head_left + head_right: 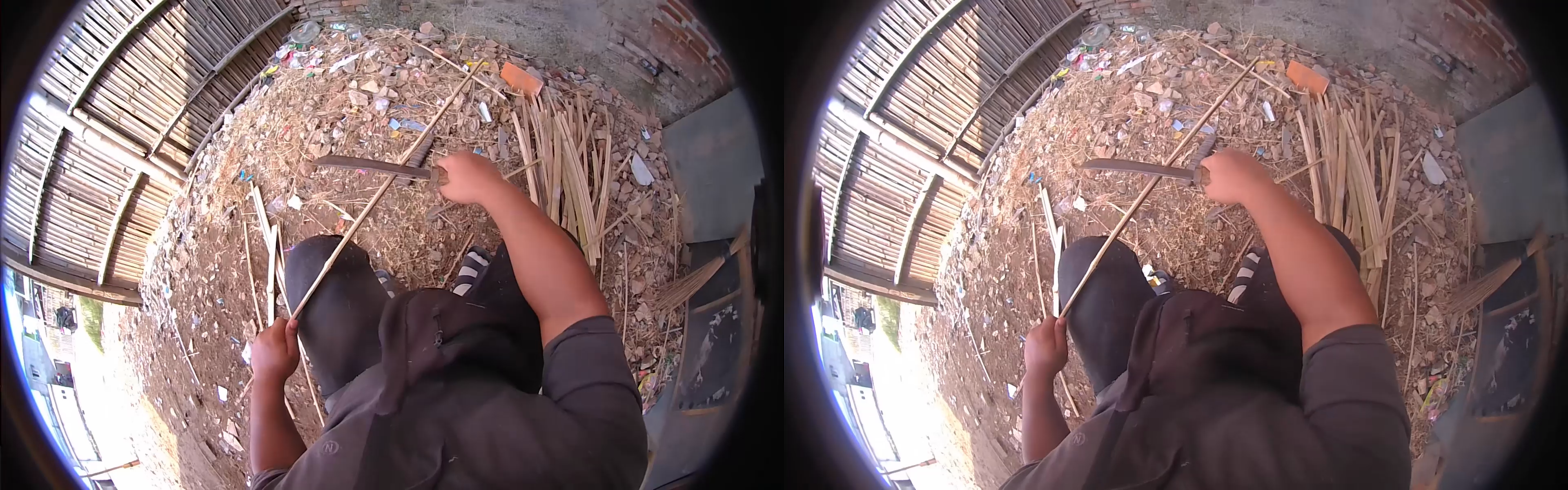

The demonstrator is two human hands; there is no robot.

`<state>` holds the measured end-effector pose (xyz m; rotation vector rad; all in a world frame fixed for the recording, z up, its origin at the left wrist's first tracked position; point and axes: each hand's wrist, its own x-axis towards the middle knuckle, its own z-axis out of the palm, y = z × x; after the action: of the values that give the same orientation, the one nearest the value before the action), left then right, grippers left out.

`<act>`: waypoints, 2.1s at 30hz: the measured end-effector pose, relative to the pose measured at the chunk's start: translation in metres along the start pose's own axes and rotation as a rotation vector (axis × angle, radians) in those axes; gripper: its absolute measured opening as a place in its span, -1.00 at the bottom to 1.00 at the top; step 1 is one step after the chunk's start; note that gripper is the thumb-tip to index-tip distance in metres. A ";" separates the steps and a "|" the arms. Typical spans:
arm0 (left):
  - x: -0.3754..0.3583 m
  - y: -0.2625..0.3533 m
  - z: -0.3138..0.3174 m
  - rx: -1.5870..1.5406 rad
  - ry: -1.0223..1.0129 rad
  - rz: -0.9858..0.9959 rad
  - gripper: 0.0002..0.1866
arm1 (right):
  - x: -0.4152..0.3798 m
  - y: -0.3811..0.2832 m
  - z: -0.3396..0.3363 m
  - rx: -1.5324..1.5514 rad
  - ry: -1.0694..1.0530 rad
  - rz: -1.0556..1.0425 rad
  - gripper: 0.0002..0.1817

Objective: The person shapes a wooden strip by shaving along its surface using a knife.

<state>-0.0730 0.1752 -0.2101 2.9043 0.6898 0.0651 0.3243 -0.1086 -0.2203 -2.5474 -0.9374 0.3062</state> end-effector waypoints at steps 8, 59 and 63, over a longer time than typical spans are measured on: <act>-0.006 -0.003 0.016 -0.081 0.039 0.024 -0.60 | -0.032 -0.042 -0.007 -0.120 0.030 -0.291 -0.77; -0.050 -0.060 -0.006 -0.189 -0.002 0.012 -0.59 | -0.015 -0.006 -0.005 -0.078 0.192 -0.147 -0.80; -0.050 -0.063 0.003 -0.186 -0.018 0.038 -0.64 | -0.029 -0.035 -0.004 -0.207 0.157 -0.389 -0.85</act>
<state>-0.1457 0.2079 -0.2231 2.7369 0.5913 0.1023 0.2837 -0.1045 -0.1997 -2.4478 -1.4293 -0.1090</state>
